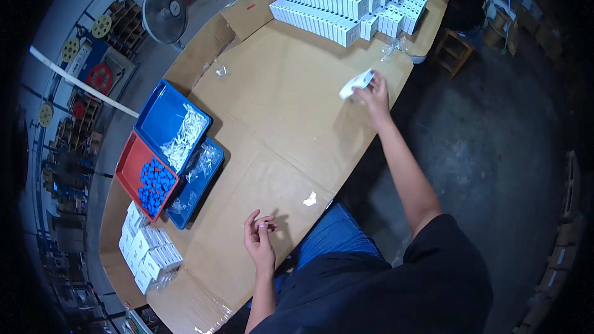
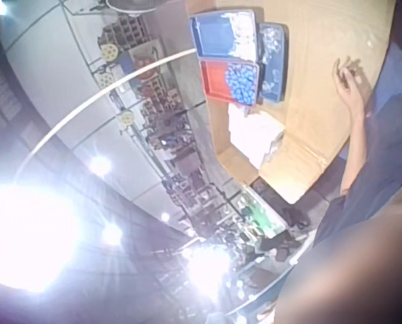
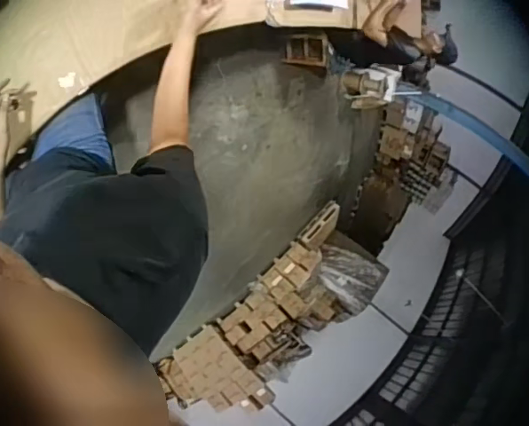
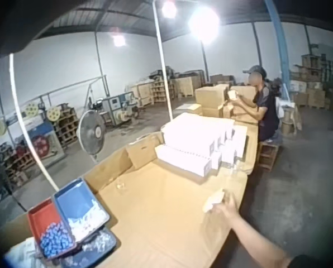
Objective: The person assembles electronic components by hand, placing them into plastic housings, then packaging the assembled units into small plastic bags, and finally into cardboard boxes.
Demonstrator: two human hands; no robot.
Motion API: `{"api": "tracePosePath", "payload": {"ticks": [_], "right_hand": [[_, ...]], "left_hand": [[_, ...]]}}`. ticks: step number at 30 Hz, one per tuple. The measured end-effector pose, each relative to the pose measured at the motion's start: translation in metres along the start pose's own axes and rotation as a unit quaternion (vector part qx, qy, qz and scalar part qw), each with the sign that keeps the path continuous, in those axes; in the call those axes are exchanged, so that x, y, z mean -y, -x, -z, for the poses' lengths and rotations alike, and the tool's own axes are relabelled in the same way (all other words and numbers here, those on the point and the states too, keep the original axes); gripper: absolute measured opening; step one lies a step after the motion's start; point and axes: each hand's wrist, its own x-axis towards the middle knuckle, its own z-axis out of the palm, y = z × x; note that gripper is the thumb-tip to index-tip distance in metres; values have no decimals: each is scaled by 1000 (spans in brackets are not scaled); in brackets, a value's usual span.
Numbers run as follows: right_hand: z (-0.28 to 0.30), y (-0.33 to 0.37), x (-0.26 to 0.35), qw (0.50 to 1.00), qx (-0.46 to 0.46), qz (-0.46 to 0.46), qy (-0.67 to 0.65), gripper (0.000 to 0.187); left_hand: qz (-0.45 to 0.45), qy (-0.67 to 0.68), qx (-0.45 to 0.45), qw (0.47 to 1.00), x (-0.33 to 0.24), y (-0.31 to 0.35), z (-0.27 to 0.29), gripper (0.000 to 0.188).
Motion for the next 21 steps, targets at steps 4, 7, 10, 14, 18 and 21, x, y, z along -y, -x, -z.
{"api": "tracePosePath", "payload": {"ticks": [4,7,10,14,18,21], "right_hand": [[16,-90,13,982,-55,96,156,101],[25,-162,18,981,-60,102,156,105],[28,-228,25,968,-40,128,213,107],[7,-273,35,931,-40,148,332,107],[16,-308,25,874,-93,186,439,94],[21,-321,17,889,-75,137,431,80]], "left_hand": [[-3,-19,31,999,0,-7,-10,33],[9,-30,46,998,0,-9,-19,34],[23,-48,68,996,4,-11,-18,37],[34,-56,51,997,10,-12,-11,40],[37,-56,44,997,13,-15,-15,39],[42,-63,44,996,12,-16,-17,40]]}}
